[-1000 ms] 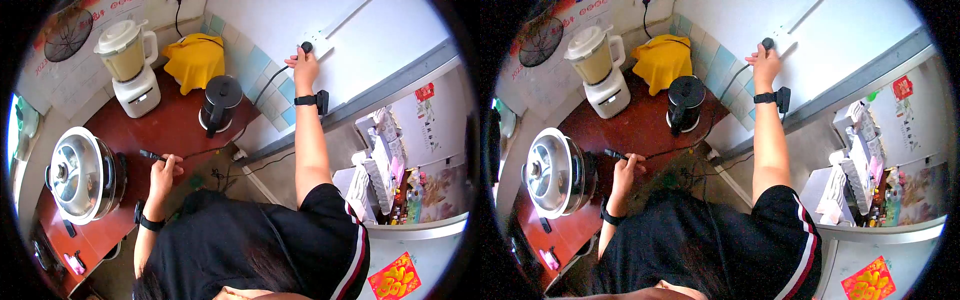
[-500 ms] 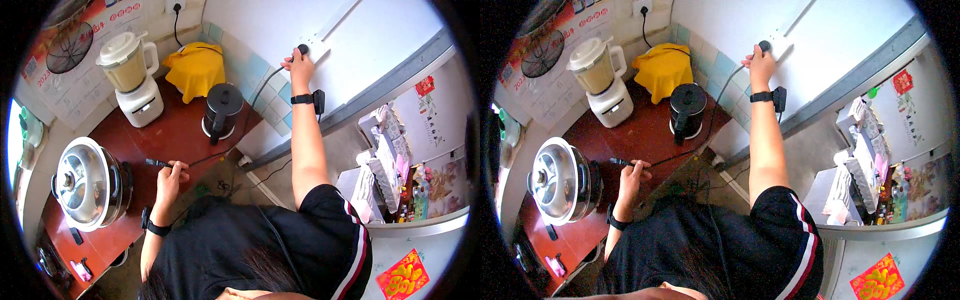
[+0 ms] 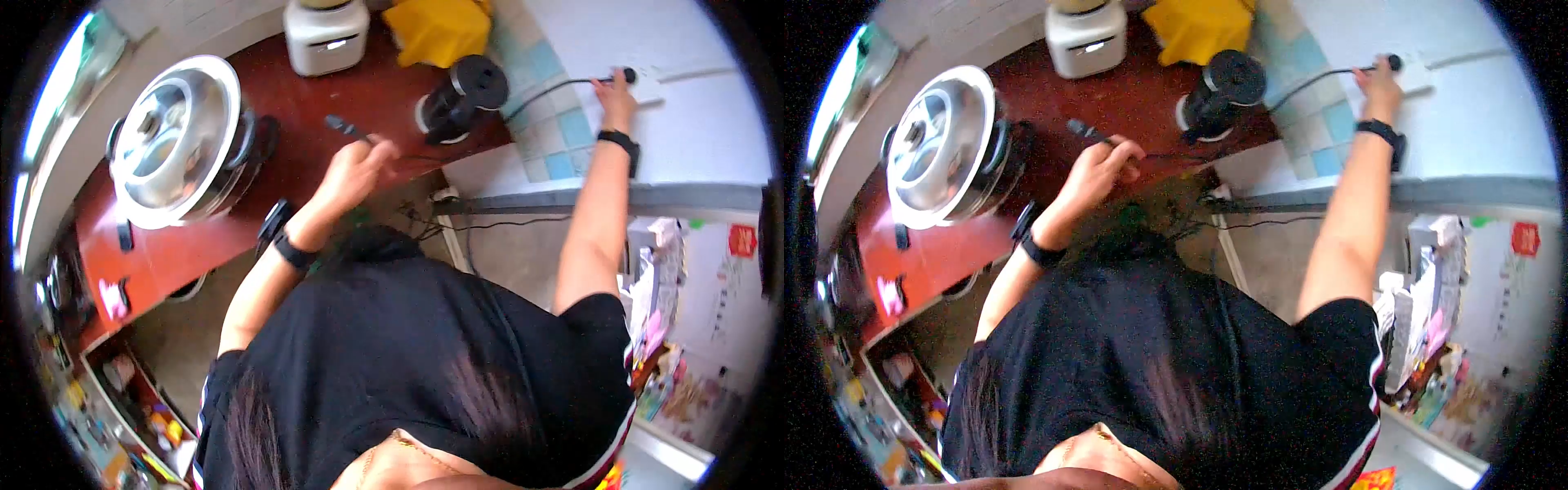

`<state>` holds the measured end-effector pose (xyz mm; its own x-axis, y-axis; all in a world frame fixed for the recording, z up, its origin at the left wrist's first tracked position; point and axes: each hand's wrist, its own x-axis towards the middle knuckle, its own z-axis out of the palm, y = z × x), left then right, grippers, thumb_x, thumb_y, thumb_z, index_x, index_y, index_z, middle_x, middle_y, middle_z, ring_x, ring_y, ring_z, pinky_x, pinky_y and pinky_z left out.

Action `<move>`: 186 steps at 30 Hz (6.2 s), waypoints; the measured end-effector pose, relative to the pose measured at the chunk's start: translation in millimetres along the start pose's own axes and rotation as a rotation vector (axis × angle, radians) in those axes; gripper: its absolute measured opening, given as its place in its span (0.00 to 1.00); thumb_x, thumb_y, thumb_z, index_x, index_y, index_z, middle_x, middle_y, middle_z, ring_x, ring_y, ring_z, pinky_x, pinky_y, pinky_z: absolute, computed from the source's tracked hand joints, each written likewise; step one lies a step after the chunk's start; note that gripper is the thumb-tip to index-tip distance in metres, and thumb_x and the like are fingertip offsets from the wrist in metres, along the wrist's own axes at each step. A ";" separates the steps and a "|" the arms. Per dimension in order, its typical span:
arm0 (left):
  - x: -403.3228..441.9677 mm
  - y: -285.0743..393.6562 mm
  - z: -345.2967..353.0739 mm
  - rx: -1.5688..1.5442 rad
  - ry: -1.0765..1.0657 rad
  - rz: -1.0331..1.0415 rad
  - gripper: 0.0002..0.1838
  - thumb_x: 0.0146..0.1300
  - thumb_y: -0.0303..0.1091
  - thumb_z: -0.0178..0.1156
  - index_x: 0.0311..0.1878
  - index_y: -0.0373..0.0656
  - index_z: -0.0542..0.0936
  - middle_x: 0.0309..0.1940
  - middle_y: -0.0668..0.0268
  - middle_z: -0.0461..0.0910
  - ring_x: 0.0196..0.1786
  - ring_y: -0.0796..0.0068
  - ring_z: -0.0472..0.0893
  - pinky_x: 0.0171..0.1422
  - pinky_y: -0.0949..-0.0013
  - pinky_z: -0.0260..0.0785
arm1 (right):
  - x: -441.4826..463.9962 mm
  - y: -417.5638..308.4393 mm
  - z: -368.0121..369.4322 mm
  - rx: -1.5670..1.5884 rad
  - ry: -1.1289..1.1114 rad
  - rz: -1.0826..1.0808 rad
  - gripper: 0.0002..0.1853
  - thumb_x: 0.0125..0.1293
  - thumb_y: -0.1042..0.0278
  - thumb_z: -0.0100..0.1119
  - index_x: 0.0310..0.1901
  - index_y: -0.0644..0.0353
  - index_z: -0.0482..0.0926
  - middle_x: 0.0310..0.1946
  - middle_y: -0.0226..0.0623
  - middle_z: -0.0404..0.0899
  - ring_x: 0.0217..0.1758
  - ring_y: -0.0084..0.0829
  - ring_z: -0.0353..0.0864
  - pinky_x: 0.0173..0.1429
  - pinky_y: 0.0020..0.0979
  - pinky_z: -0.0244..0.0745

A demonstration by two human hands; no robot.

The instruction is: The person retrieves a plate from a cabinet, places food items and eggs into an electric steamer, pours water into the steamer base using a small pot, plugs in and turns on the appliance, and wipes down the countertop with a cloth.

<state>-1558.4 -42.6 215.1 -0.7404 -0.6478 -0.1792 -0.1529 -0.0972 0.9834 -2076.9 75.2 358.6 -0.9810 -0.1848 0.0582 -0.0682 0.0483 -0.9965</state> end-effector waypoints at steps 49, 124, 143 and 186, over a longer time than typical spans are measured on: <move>-130.6 -86.6 -330.4 -0.447 1.041 0.107 0.27 0.76 0.45 0.49 0.71 0.38 0.66 0.66 0.56 0.72 0.67 0.62 0.73 0.69 0.53 0.69 | -391.8 294.8 366.5 -0.133 -1.410 0.209 0.17 0.73 0.60 0.54 0.36 0.68 0.80 0.25 0.42 0.82 0.27 0.35 0.84 0.38 0.38 0.76; -126.3 -82.3 -355.8 -0.438 1.014 0.116 0.30 0.77 0.50 0.47 0.71 0.36 0.64 0.66 0.55 0.72 0.68 0.59 0.73 0.70 0.54 0.67 | -355.7 318.7 432.2 -0.306 -1.670 -0.269 0.12 0.68 0.62 0.56 0.37 0.59 0.85 0.28 0.43 0.84 0.26 0.32 0.78 0.36 0.35 0.76; -124.0 -126.0 -326.2 -0.593 0.823 0.197 0.31 0.77 0.51 0.47 0.71 0.36 0.64 0.67 0.55 0.71 0.68 0.58 0.73 0.71 0.54 0.67 | -358.1 301.9 364.4 -0.288 -0.973 -0.752 0.09 0.66 0.73 0.57 0.46 0.62 0.81 0.46 0.48 0.82 0.52 0.52 0.79 0.57 0.46 0.75; -373.1 -331.4 -355.6 -0.533 0.872 -0.102 0.17 0.75 0.38 0.52 0.59 0.38 0.78 0.48 0.62 0.86 0.52 0.72 0.83 0.59 0.68 0.73 | -653.4 280.5 364.9 -1.807 -1.032 -1.112 0.43 0.65 0.61 0.52 0.77 0.65 0.44 0.35 0.56 0.85 0.36 0.55 0.86 0.43 0.52 0.81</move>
<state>-998.8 -37.4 -34.4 0.0255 -0.9205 -0.3899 0.2791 -0.3679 0.8870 -1388.8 -148.6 19.2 -0.1359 -0.9509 -0.2781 -0.8956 -0.0021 0.4448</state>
